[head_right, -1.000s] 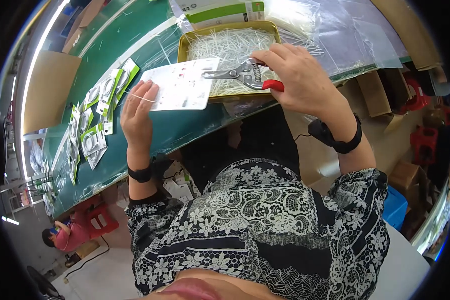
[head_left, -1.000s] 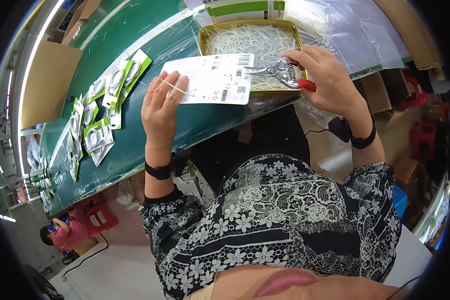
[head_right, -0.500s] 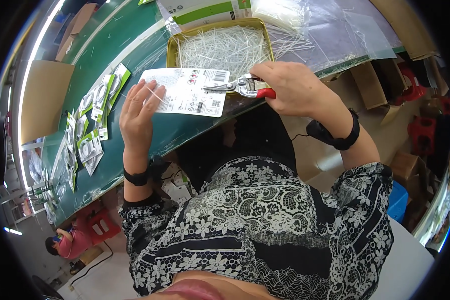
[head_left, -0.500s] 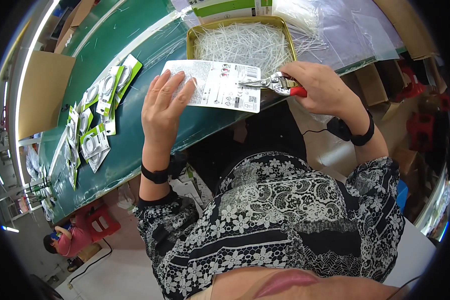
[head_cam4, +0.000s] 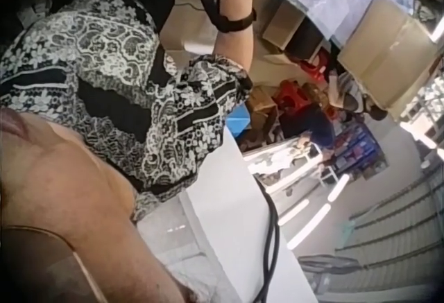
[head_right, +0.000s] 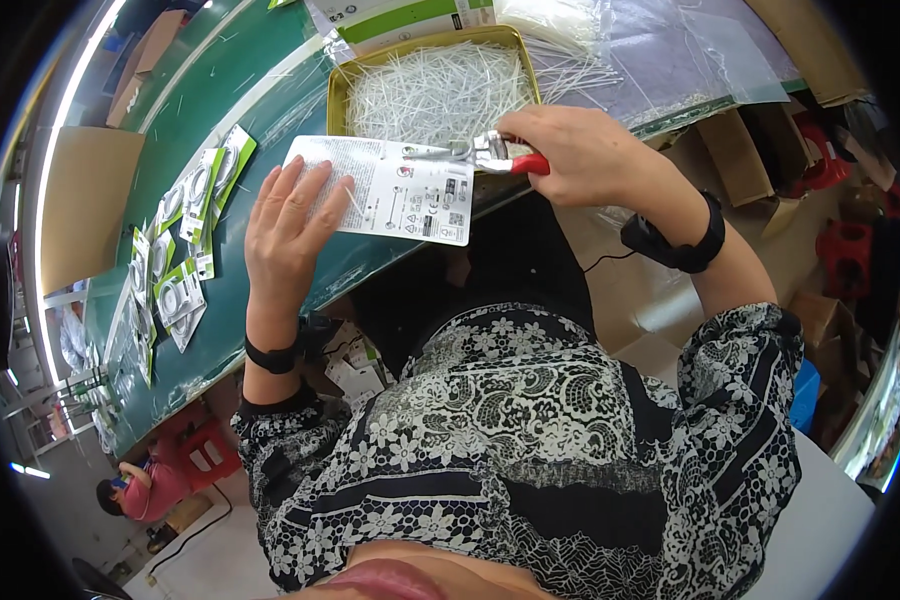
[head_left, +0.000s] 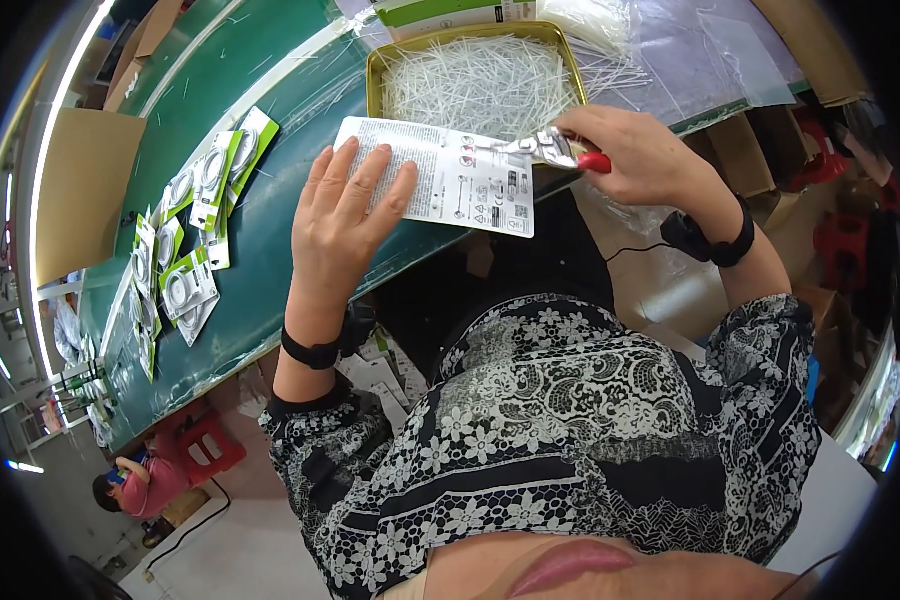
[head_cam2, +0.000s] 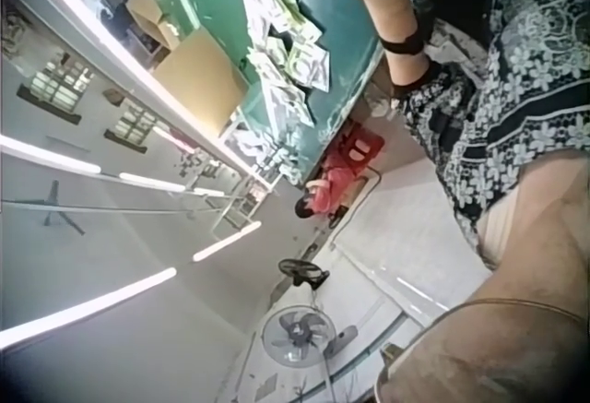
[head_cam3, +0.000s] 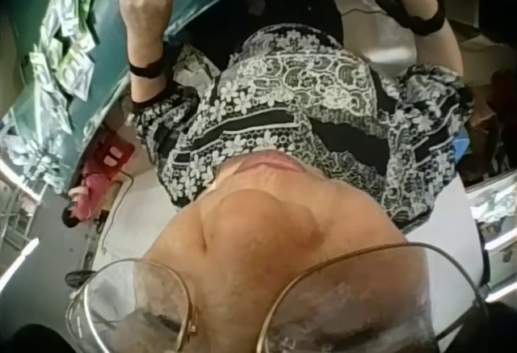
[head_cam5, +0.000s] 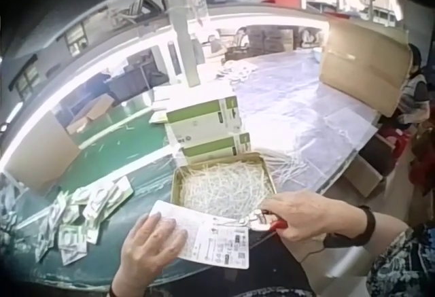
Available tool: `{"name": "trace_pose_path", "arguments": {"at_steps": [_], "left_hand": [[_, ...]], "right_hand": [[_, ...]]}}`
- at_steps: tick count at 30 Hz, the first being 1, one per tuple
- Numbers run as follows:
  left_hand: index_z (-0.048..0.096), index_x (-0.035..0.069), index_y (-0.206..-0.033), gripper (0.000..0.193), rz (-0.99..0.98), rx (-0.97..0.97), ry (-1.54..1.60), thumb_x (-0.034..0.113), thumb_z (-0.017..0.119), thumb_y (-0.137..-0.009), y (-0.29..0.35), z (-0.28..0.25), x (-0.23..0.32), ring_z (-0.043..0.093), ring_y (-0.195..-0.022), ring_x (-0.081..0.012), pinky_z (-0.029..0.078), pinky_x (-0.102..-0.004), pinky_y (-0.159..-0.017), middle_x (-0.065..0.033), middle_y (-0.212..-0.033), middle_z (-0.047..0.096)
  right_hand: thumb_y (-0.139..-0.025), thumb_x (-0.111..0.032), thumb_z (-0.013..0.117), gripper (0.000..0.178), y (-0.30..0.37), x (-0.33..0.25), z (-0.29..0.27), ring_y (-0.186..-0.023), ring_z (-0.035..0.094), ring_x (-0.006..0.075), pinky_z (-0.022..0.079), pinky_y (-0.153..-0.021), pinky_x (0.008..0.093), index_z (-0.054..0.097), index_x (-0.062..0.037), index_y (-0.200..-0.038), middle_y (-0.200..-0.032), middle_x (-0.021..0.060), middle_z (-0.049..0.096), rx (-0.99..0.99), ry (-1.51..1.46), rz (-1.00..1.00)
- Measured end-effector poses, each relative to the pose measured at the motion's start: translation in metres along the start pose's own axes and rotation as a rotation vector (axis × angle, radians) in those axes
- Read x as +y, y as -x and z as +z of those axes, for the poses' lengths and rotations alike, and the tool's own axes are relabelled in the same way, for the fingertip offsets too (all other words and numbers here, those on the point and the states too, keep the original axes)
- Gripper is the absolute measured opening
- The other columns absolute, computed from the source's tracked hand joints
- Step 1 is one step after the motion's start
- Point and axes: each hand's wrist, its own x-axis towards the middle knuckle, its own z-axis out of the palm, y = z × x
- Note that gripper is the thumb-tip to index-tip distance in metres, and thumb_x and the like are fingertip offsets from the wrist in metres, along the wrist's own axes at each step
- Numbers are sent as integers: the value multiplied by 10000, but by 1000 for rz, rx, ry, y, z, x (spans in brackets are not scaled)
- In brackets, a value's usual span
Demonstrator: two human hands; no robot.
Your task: The person picks up packaged USB cables and uses shears to cut the plastic ties securing them to the cardboard. They then pull the cut ties out by hand and place the separated cables into a pile on the table.
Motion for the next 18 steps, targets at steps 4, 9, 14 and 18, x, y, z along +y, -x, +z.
{"name": "trace_pose_path", "arguments": {"at_steps": [4, 9, 14, 18], "left_hand": [[644, 187, -1094, 297, 34, 31, 5, 134, 642, -802, -3, 1, 6, 581, -1108, -298, 486, -453, -947, -55, -1142, 617], [646, 188, -1095, 296, 29, 28, 10, 137, 643, -803, -7, 0, 8, 576, -1116, -303, 488, -457, -945, -56, -1150, 613], [649, 197, -1094, 293, 12, 49, 21, 143, 647, -805, -5, 3, 10, 575, -1121, -301, 492, -453, -945, -50, -1153, 614], [650, 203, -1092, 290, 18, 58, 19, 150, 650, -807, -8, 3, 9, 574, -1123, -300, 493, -452, -946, -47, -1154, 614]], "right_hand": [[-747, -74, 590, 413, -5, -2, 3, -972, 585, 347, 481, -824, 408, 518, -24, -1151, -1038, 160, 595, 47, -39, 5], [-752, -81, 586, 432, -11, -5, 2, -984, 581, 350, 478, -845, 407, 514, -23, -1174, -1043, 165, 593, -14, -34, 35], [-752, -80, 587, 444, -8, -3, 1, -985, 583, 342, 478, -847, 402, 511, -21, -1185, -1054, 164, 594, 4, -34, 38], [-759, -84, 591, 441, -8, 1, 6, -984, 584, 342, 478, -841, 402, 509, -19, -1188, -1057, 168, 597, 7, -57, 19]]}}
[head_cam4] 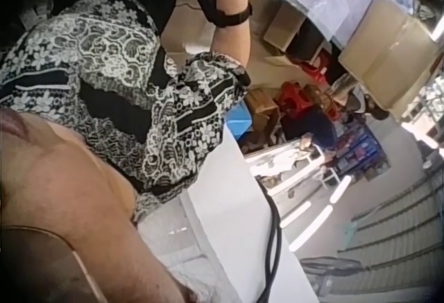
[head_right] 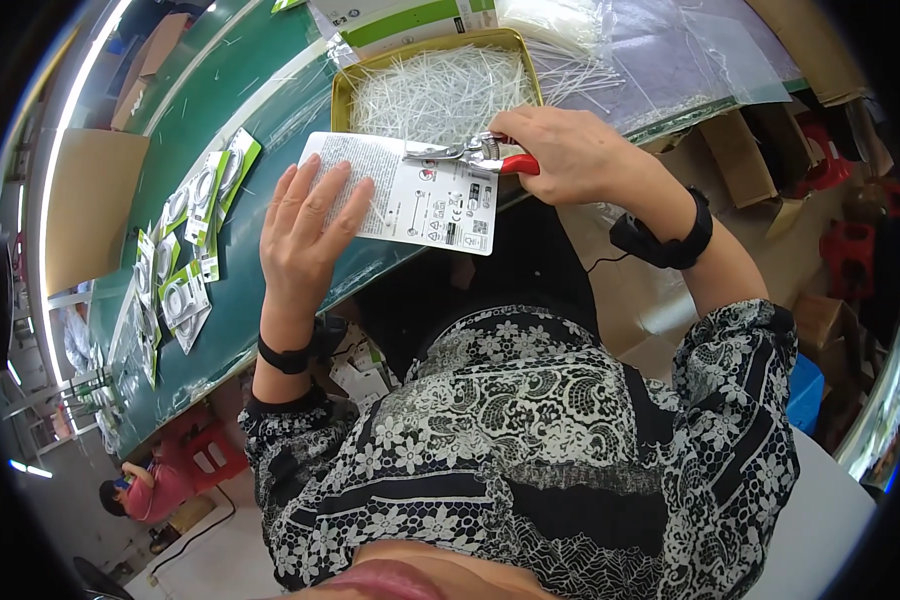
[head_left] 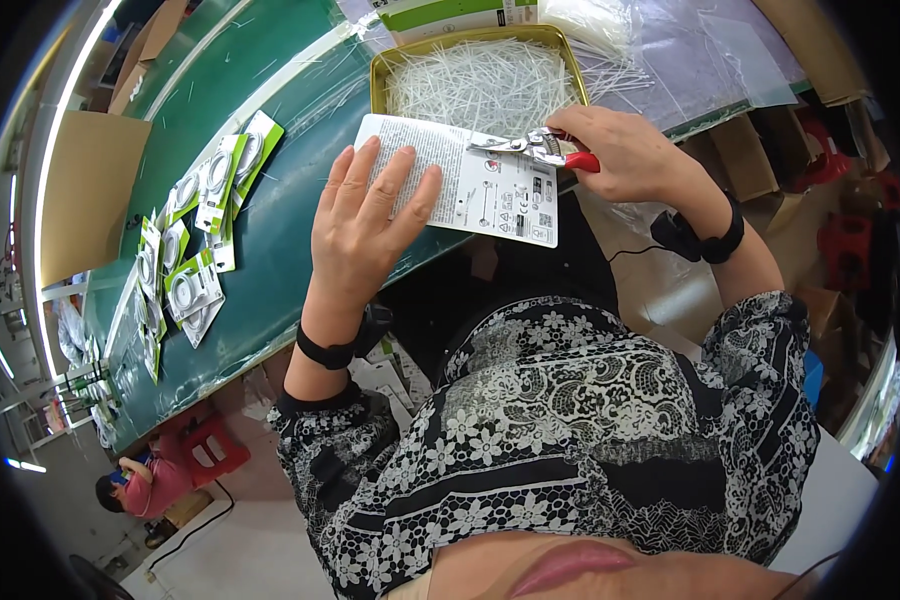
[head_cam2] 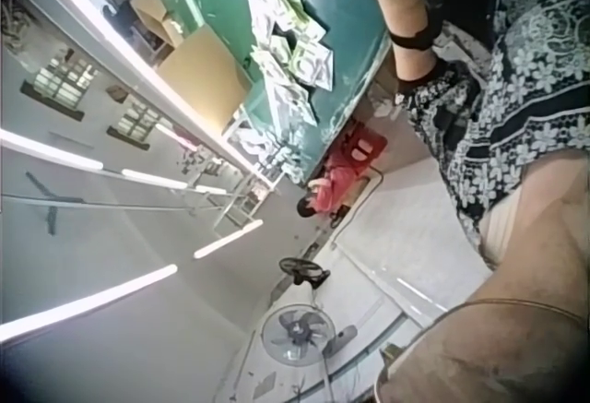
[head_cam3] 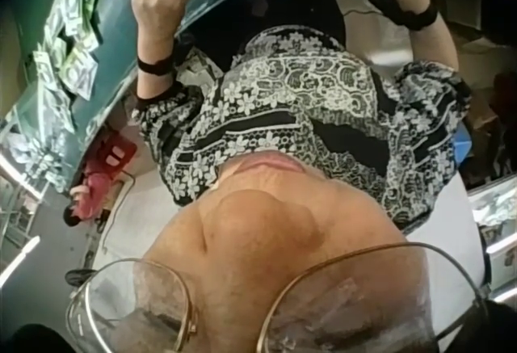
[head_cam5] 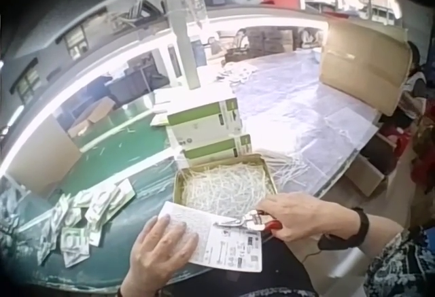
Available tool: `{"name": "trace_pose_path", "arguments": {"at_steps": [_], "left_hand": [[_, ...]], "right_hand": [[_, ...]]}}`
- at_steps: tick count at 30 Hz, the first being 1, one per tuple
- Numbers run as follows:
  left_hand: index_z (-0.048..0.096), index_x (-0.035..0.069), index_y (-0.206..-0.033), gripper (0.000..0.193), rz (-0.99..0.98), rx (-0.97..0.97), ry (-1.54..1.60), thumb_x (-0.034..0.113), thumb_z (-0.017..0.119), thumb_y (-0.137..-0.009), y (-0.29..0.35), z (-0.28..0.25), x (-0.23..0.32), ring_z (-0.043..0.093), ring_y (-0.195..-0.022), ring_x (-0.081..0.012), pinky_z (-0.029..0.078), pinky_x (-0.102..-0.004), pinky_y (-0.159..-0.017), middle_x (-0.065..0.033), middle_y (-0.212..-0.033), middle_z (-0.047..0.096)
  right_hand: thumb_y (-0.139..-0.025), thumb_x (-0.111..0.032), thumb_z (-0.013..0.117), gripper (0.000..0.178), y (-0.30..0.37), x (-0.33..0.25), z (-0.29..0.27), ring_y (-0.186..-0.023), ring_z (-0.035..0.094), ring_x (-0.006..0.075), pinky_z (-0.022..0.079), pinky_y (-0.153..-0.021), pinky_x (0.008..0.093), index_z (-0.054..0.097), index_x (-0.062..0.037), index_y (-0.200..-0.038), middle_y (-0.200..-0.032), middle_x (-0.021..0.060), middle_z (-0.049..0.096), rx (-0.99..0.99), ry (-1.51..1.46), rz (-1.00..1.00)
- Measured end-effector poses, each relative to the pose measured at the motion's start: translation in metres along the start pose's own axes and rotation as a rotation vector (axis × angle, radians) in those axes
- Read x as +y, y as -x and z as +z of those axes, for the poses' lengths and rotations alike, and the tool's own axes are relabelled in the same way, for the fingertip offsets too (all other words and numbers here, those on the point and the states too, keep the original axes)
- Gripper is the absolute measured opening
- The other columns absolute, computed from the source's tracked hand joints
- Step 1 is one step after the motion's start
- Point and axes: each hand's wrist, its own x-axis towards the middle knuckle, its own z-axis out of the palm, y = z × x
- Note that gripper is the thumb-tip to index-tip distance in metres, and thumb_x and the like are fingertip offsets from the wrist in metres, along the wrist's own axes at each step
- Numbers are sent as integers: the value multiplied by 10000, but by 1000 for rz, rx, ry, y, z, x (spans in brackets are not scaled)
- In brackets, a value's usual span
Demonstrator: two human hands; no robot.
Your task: The person picks up packaged USB cables and uses shears to cut the plastic ties securing them to the cardboard. They then pull the cut ties out by hand and place the separated cables into a pile on the table.
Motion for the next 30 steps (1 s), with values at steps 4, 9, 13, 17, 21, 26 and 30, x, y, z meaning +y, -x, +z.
{"name": "trace_pose_path", "arguments": {"at_steps": [4, 9, 13, 17, 21, 26, 30], "left_hand": [[651, 205, -1093, 291, 3, 19, -2, 154, 653, -806, -2, 1, -1, 577, -1117, -301, 493, -451, -946, -46, -1151, 615], [650, 203, -1095, 297, 10, 22, 3, 155, 655, -803, -1, 2, 1, 582, -1099, -300, 495, -449, -943, -47, -1141, 619], [650, 199, -1087, 288, 12, 14, 19, 155, 653, -802, -1, 3, 2, 585, -1089, -298, 497, -447, -939, -48, -1134, 620], [652, 194, -1075, 277, 3, 0, 42, 149, 648, -802, 1, 8, 2, 589, -1083, -297, 499, -444, -936, -46, -1119, 625], [647, 188, -1068, 268, -21, 24, 6, 141, 643, -804, 4, 12, -1, 596, -1074, -291, 503, -439, -931, -40, -1110, 629], [639, 185, -1069, 270, -19, 32, 16, 139, 644, -803, 6, 16, -7, 603, -1063, -282, 509, -433, -923, -34, -1093, 632], [634, 186, -1067, 269, -14, 32, -17, 143, 646, -801, 5, 19, -7, 607, -1056, -275, 514, -427, -917, -31, -1078, 634]], "right_hand": [[-768, -85, 590, 434, -2, -3, -4, -988, 583, 343, 476, -841, 401, 509, -23, -1189, -1056, 170, 601, -58, -26, 51], [-775, -85, 590, 425, -1, -1, -3, -984, 584, 340, 474, -842, 396, 511, -32, -1190, -1053, 167, 605, -32, -105, 22], [-774, -80, 591, 420, -1, -3, 0, -979, 585, 339, 473, -841, 393, 515, -36, -1185, -1059, 166, 606, -34, -38, 37], [-769, -71, 591, 420, -6, -3, -1, -959, 586, 342, 473, -830, 389, 519, -37, -1181, -1051, 167, 605, -106, -22, 72], [-752, -54, 590, 434, -2, -3, -2, -940, 579, 341, 469, -824, 386, 517, -37, -1180, -1034, 163, 598, -178, -34, 97], [-699, -20, 606, 492, 8, -12, 1, -985, 546, 334, 425, -884, 395, 506, -43, -1181, -1054, 141, 577, 55, 16, -131], [-656, 2, 626, 534, 9, -25, -6, -1024, 522, 330, 391, -922, 405, 502, -53, -1173, -1076, 129, 564, 79, 96, -159]]}}
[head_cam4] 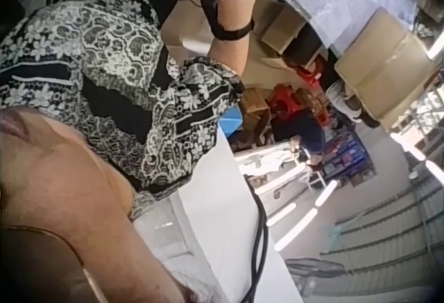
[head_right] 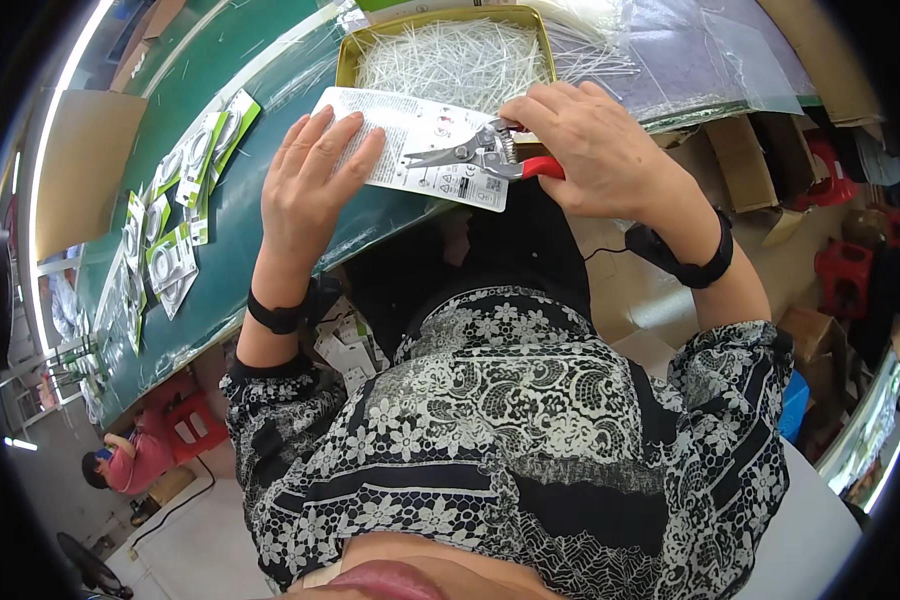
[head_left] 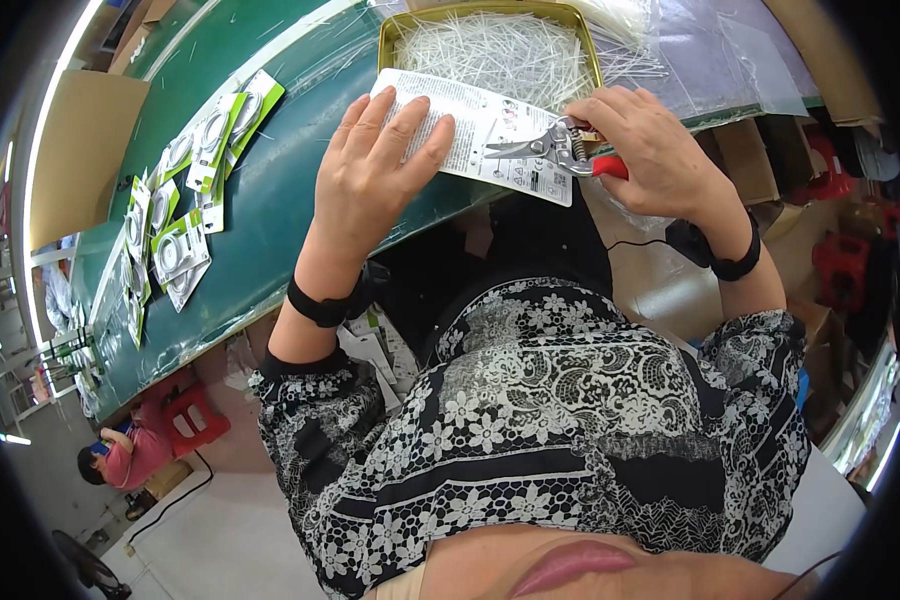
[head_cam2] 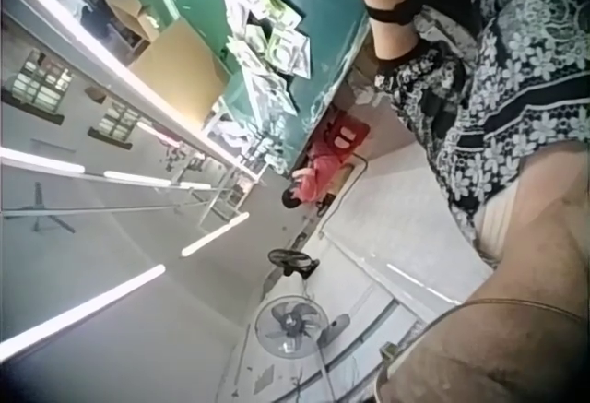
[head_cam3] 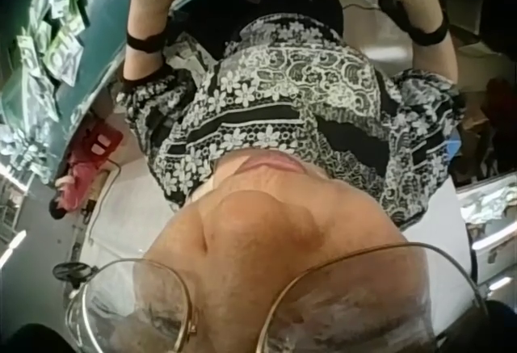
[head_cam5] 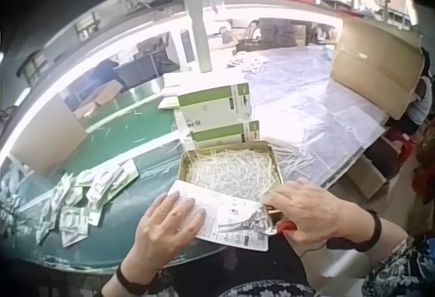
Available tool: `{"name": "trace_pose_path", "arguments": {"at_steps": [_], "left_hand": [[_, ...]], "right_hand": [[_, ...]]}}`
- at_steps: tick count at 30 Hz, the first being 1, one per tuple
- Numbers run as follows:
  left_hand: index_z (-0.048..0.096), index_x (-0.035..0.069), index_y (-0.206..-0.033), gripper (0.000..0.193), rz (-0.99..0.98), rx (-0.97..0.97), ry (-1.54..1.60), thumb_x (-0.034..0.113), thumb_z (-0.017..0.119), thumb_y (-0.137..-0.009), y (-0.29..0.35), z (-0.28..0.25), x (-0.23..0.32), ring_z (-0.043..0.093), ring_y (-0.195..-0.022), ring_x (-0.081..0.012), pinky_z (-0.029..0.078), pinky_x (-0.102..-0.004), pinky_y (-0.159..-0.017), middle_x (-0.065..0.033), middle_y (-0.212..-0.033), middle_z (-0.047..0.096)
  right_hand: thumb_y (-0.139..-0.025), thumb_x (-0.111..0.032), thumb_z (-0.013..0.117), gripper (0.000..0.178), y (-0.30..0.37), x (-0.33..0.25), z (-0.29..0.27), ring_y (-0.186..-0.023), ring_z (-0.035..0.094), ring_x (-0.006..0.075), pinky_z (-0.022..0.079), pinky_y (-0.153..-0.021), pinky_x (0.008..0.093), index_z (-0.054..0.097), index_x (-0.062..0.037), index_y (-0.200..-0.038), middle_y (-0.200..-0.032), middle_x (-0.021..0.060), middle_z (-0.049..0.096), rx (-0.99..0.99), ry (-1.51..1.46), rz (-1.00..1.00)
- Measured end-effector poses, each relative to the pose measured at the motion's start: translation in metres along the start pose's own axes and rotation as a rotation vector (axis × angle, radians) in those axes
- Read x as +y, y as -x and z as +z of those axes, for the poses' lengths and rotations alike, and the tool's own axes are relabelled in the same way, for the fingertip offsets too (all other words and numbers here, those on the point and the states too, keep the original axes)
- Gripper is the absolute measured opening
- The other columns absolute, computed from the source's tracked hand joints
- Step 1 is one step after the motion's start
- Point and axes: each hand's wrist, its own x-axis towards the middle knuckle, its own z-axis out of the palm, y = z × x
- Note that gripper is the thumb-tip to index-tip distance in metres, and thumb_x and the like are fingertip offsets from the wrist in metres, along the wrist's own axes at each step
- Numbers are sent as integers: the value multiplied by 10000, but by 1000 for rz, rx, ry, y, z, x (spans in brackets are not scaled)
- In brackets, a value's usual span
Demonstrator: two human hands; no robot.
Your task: The person picks up packaged USB cables and uses shears to cut the plastic ties securing them to the cardboard. They then pull the cut ties out by hand and place the separated cables into a pile on the table.
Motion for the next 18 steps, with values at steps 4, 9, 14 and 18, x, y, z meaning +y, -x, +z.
{"name": "trace_pose_path", "arguments": {"at_steps": [4, 9, 14, 18], "left_hand": [[635, 189, -1064, 268, 2, 17, -8, 144, 643, -799, -1, 2, 0, 607, -1054, -274, 515, -421, -915, -30, -1067, 635], [635, 189, -1063, 268, 10, 24, 0, 142, 635, -799, -4, 5, 0, 612, -1045, -277, 515, -422, -912, -29, -1068, 636], [639, 177, -1057, 270, 4, 6, 5, 115, 621, -794, -8, 2, -3, 621, -1011, -299, 520, -434, -889, -33, -1073, 637], [619, 123, -1110, 303, -149, -29, 186, 58, 608, -814, -7, -14, -14, 638, -980, -286, 532, -424, -849, -53, -1092, 638]], "right_hand": [[-634, 16, 638, 545, -4, -2, 1, -1030, 516, 325, 383, -922, 404, 505, -61, -1158, -1079, 124, 560, -22, -8, -9], [-645, 18, 632, 508, -8, -2, 6, -962, 547, 329, 417, -856, 388, 519, -66, -1134, -1000, 132, 575, 8, 19, -30], [-665, 9, 632, 459, -10, 5, 2, -855, 572, 351, 454, -764, 384, 535, -55, -1109, -924, 142, 596, -90, 35, 48], [-703, -4, 640, 439, -7, 15, -14, -765, 580, 334, 475, -710, 372, 543, -41, -1130, -868, 146, 601, 167, -21, -52]]}}
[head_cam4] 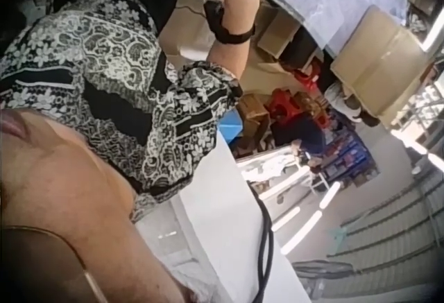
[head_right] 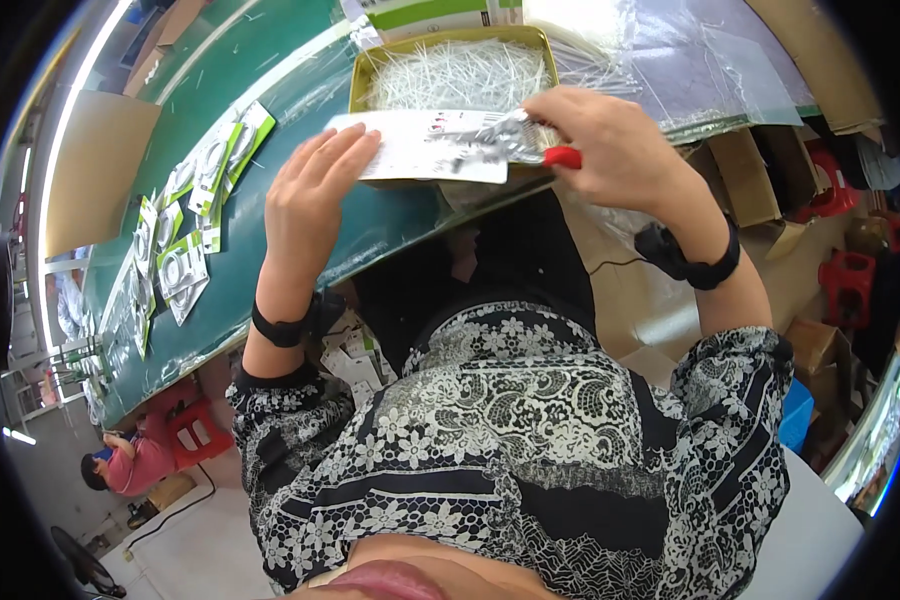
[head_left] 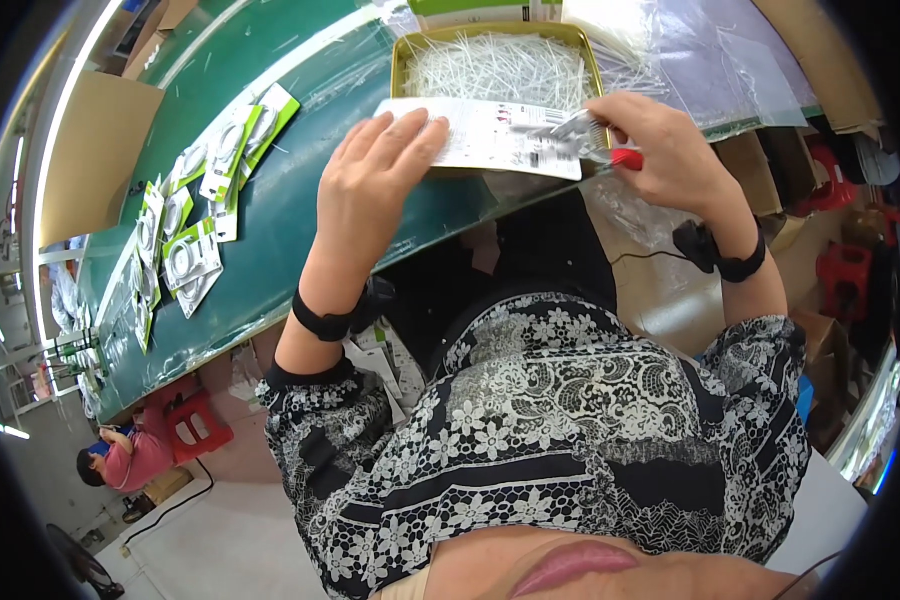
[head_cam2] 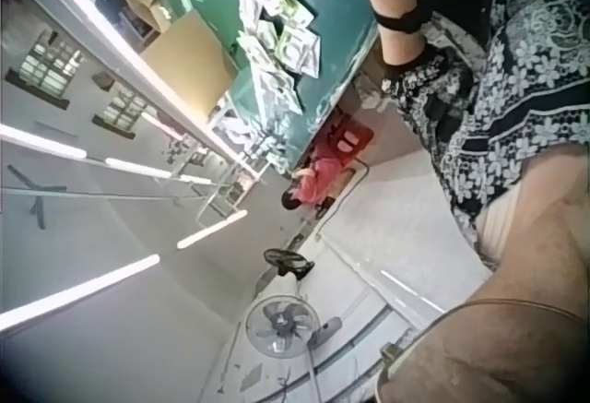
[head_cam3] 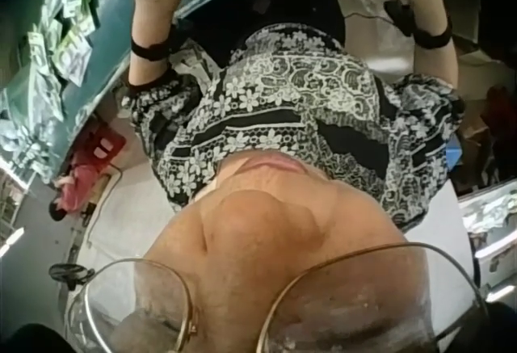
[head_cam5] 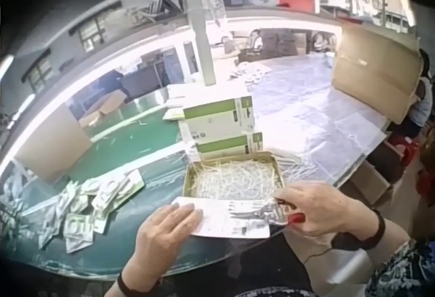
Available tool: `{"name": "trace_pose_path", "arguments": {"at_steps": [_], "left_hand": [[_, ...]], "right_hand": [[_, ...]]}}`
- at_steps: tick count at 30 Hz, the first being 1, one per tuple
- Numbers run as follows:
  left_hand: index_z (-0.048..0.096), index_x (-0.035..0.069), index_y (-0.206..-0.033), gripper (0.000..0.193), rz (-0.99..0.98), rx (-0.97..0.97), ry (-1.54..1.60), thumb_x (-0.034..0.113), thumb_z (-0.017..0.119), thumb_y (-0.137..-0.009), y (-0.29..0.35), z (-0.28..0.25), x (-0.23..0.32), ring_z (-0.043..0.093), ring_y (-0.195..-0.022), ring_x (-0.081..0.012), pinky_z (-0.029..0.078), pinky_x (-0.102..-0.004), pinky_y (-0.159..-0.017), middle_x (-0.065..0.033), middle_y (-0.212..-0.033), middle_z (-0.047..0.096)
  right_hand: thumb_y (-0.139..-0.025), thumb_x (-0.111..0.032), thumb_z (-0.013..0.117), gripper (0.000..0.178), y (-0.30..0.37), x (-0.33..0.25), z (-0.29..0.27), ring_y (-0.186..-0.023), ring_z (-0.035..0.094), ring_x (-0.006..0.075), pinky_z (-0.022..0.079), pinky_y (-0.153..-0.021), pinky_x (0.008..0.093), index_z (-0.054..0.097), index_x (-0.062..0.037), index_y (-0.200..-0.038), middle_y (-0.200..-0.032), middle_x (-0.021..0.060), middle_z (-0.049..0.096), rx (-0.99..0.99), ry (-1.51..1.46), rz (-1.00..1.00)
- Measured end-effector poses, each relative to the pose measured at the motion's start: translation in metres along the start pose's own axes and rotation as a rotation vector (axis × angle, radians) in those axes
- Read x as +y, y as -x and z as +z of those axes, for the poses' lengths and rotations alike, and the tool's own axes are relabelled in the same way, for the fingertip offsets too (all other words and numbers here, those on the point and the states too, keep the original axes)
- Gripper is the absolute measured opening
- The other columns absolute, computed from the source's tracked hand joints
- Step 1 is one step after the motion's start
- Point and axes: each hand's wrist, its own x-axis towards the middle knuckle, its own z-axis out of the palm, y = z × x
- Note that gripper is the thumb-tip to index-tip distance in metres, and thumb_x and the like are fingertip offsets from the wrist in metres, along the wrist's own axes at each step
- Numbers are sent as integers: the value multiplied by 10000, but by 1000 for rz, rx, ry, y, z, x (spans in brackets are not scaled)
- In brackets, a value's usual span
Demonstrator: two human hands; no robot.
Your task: The person picks up packaged USB cables and uses shears to cut the plastic ties securing them to the cardboard. They then pull the cut ties out by hand and place the separated cables into a pile on the table.
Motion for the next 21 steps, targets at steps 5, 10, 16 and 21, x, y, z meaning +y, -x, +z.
{"name": "trace_pose_path", "arguments": {"at_steps": [5, 10, 16, 21], "left_hand": [[509, -3, -1254, 381, -819, -119, 1268, -8, 573, -878, 9, -26, 10, 649, -976, -228, 546, -376, -828, -104, -1133, 628], [408, -63, -1318, 435, -824, -56, 1582, 2, 557, -915, 7, -16, 19, 625, -1021, -188, 542, -342, -854, -133, -1165, 606], [407, -51, -1323, 437, -816, 6, 1536, -11, 556, -915, 13, -3, 39, 613, -1040, -185, 528, -345, -890, -118, -1171, 604], [422, -49, -1312, 421, -773, 41, 1405, -5, 564, -918, 20, 5, 39, 603, -1046, -169, 509, -324, -902, -108, -1180, 599]], "right_hand": [[-743, -19, 646, 459, 10, -9, -19, -767, 573, 267, 481, -743, 347, 533, -27, -1188, -889, 132, 598, 310, -136, 247], [-743, -26, 648, 476, 4, -25, -13, -780, 578, 246, 485, -740, 339, 527, -28, -1204, -925, 132, 596, 297, -141, 311], [-714, -22, 652, 489, -11, -31, -9, -811, 603, 282, 498, -731, 358, 528, -42, -1187, -986, 132, 604, 314, 76, 261], [-702, -26, 658, 498, -14, -30, -9, -825, 609, 302, 506, -744, 373, 527, -52, -1182, -1006, 129, 606, 308, 177, 219]]}}
